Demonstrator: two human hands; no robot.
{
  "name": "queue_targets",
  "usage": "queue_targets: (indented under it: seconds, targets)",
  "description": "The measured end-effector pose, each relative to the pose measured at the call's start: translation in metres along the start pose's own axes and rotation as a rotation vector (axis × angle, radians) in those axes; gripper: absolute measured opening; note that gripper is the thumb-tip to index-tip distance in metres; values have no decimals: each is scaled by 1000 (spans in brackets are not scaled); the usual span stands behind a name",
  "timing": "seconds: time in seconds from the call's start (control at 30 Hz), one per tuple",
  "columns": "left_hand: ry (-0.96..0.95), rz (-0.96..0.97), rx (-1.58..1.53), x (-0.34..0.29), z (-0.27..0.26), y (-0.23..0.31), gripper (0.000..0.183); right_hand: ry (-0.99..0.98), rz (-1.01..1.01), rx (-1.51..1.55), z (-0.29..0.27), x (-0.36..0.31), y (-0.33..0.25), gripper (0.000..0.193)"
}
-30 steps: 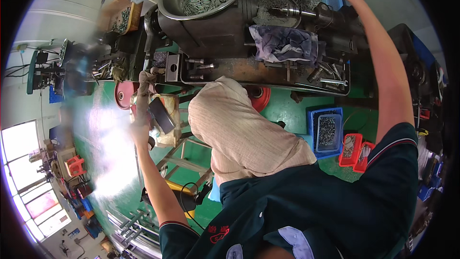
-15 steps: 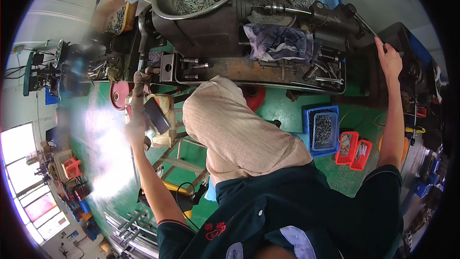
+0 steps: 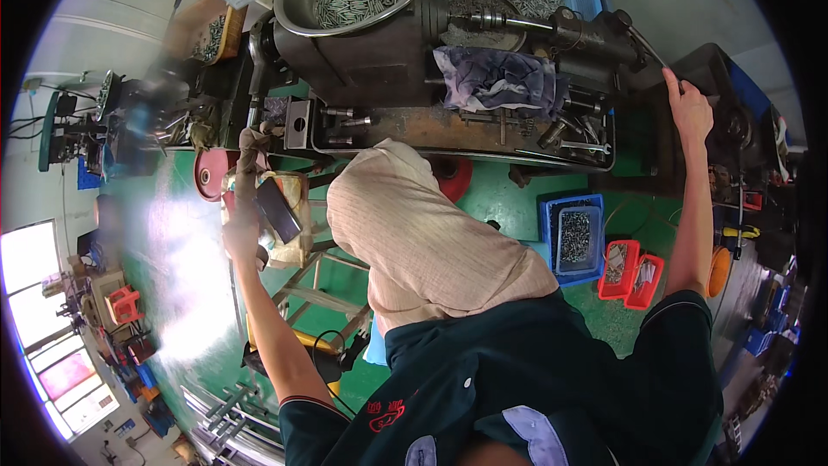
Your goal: The person repeatedly takes metal pins from a bowl by hand, inserts them into a machine spindle, and operates the machine lever to process each pin.
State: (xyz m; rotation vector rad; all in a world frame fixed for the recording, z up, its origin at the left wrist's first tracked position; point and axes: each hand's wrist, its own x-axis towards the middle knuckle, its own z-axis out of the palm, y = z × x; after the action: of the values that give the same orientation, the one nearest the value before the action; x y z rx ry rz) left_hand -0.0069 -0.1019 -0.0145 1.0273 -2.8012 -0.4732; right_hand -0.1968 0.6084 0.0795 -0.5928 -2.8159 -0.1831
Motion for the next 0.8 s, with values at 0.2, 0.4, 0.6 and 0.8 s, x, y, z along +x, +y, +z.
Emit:
queue_targets:
  seconds: [0.2,0.4,0.6,0.8]
  targets:
    - [-13,16,-62,-7,-7,3,23,13,-45,43,12,3,6,65]
    - [-62,-14,-96,-10,-15,20,24,630,-183,-93,23,45,-34,36]
    - [-27,-41,-191,-12,-9,16,23,14,-683,662,-2,33,-215,22]
    - [198,120,-237,-30,18,-4,23,-370,-855,874,37,15,-291,19]
